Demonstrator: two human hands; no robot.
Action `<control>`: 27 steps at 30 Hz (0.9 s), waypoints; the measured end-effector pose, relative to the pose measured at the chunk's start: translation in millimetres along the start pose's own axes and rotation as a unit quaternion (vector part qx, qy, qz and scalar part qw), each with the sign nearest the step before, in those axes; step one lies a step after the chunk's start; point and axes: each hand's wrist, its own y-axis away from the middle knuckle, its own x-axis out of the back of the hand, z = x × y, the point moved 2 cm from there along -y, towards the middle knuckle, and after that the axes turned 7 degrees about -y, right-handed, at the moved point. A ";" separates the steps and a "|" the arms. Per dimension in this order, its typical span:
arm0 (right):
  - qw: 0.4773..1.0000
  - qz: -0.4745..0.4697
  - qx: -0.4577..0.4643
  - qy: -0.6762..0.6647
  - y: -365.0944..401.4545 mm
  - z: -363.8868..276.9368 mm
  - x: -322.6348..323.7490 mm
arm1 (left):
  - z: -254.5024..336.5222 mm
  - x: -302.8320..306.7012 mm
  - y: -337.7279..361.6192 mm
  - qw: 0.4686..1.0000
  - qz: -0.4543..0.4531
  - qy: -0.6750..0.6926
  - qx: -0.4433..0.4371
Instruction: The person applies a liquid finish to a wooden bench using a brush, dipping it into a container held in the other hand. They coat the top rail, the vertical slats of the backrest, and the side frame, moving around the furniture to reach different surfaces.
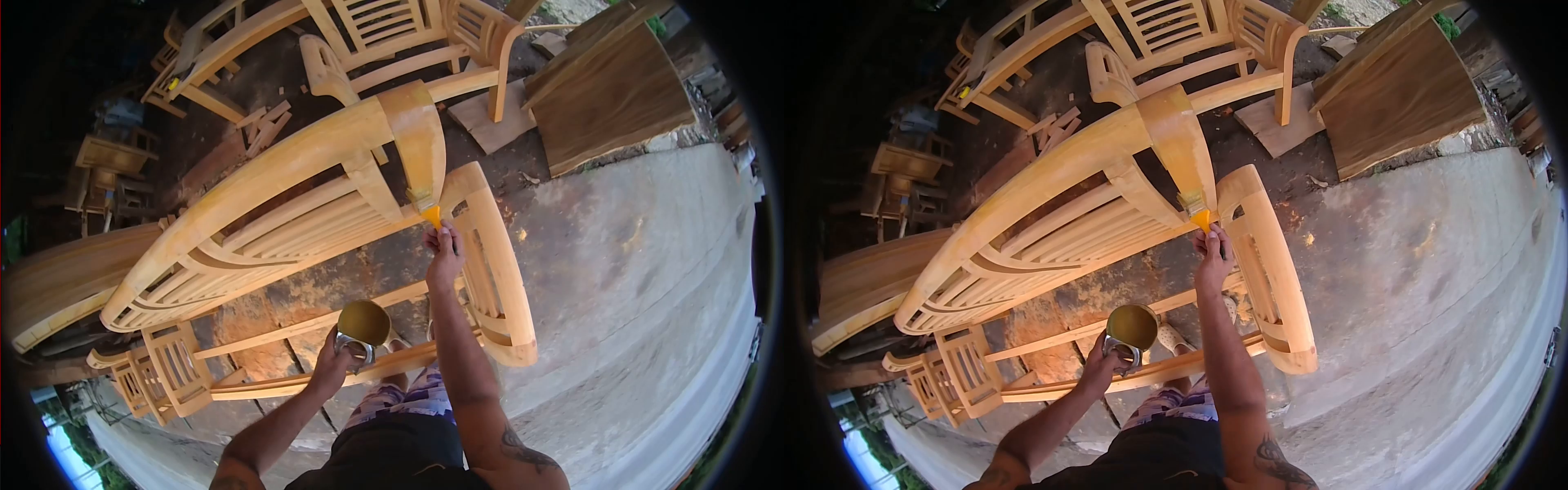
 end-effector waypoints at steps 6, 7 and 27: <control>0.996 0.065 -0.053 0.009 -32.1 74.7 58.3 | -35.9 8.8 -3.3 0.999 -0.007 0.044 0.014; 0.996 0.070 -0.056 0.011 -34.8 81.8 64.0 | -37.2 9.8 -2.6 0.999 -0.007 0.052 0.015; 0.986 0.125 -0.047 0.099 -47.3 94.3 92.8 | -37.5 7.7 -0.5 0.997 -0.015 0.050 0.050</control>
